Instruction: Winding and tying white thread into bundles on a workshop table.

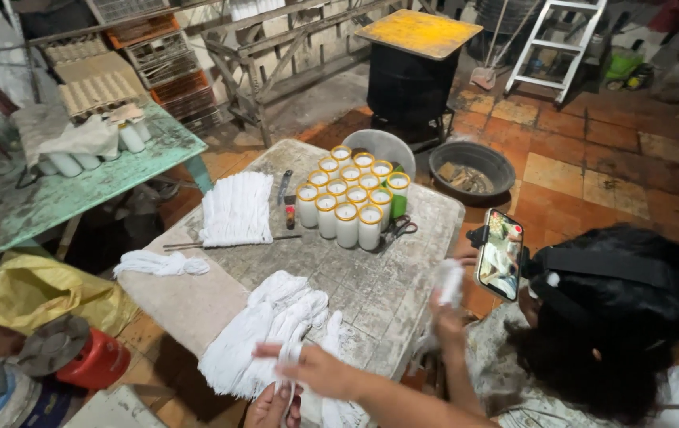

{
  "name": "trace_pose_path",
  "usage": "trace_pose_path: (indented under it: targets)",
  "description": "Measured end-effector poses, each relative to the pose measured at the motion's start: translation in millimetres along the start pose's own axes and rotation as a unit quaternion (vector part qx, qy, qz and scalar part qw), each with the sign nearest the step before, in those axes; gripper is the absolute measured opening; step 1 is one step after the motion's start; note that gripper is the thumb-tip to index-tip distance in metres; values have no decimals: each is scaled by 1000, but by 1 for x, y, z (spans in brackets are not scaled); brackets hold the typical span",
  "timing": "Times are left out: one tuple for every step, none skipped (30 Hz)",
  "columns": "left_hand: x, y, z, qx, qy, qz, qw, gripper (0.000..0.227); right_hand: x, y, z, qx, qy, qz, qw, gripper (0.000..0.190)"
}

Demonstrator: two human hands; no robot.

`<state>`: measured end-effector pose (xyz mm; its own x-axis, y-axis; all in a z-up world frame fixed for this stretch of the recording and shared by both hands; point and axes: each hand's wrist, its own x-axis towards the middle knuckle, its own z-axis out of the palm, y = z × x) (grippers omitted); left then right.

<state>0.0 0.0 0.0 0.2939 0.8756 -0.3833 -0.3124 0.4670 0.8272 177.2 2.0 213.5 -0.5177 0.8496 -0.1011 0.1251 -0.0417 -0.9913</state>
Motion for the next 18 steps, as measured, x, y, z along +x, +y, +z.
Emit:
trace_pose_path:
  targets:
    - [-11, 14, 10, -2, 4, 0, 1000, 38, 0, -4, -5, 0, -4, 1, 1000, 52]
    - [-22, 28, 19, 16, 28, -16, 999, 37, 1, -9, -9, -2, 13, 0, 1000, 57]
    - [-32, 43, 28, 34, 52, -33, 998, 36, 2, -14, -14, -4, 32, -3, 999, 63]
    - [-31, 40, 24, 32, 55, -32, 997, 36, 8, -7, -19, -4, 28, -3, 1000, 63]
    - [-30, 35, 20, 10, 85, -33, 996, 30, 13, 0, -24, -1, 80, -35, 996, 57]
    - [-29, 31, 16, -12, 115, -34, 993, 24, 18, 8, -28, 3, 132, -68, 989, 50]
    - [-28, 30, 6, -14, 117, -34, 992, 24, 23, 14, -30, 3, 130, -67, 989, 50]
    - [-28, 29, -4, 39, 64, -11, 997, 22, 28, 19, -31, 52, 190, -92, 976, 47]
    - [-29, 30, -16, 91, 12, 12, 996, 21, 35, 23, -31, 100, 247, -117, 957, 43]
    - [-26, 28, -22, 90, 16, 13, 996, 21, 39, 27, -29, 101, 243, -117, 958, 43]
    - [-23, 26, -30, 128, 55, -5, 990, 21, 46, 31, -25, 284, 254, -103, 919, 48]
    - [-20, 24, -39, 164, 94, -24, 982, 25, 53, 35, -21, 456, 258, -83, 848, 68]
    - [-24, 30, -47, 161, 104, -22, 981, 25, 55, 33, -13, 457, 249, -79, 850, 68]
    - [-28, 36, -56, 197, 58, 0, 979, 10, 58, 31, -5, 455, 253, -67, 851, 68]
    - [-31, 40, -67, 233, 13, 23, 972, 16, 63, 32, 3, 452, 256, -55, 853, 68]
    - [-41, 59, -75, 230, 25, 23, 973, 16, 67, 23, 16, 454, 246, -50, 855, 68]
    - [-52, 81, -83, 319, 9, -19, 948, 16, 72, 11, 29, 466, 256, -29, 846, 68]
    - [-63, 103, -91, 404, -8, -64, 913, 23, 76, -2, 42, 478, 266, -8, 837, 69]
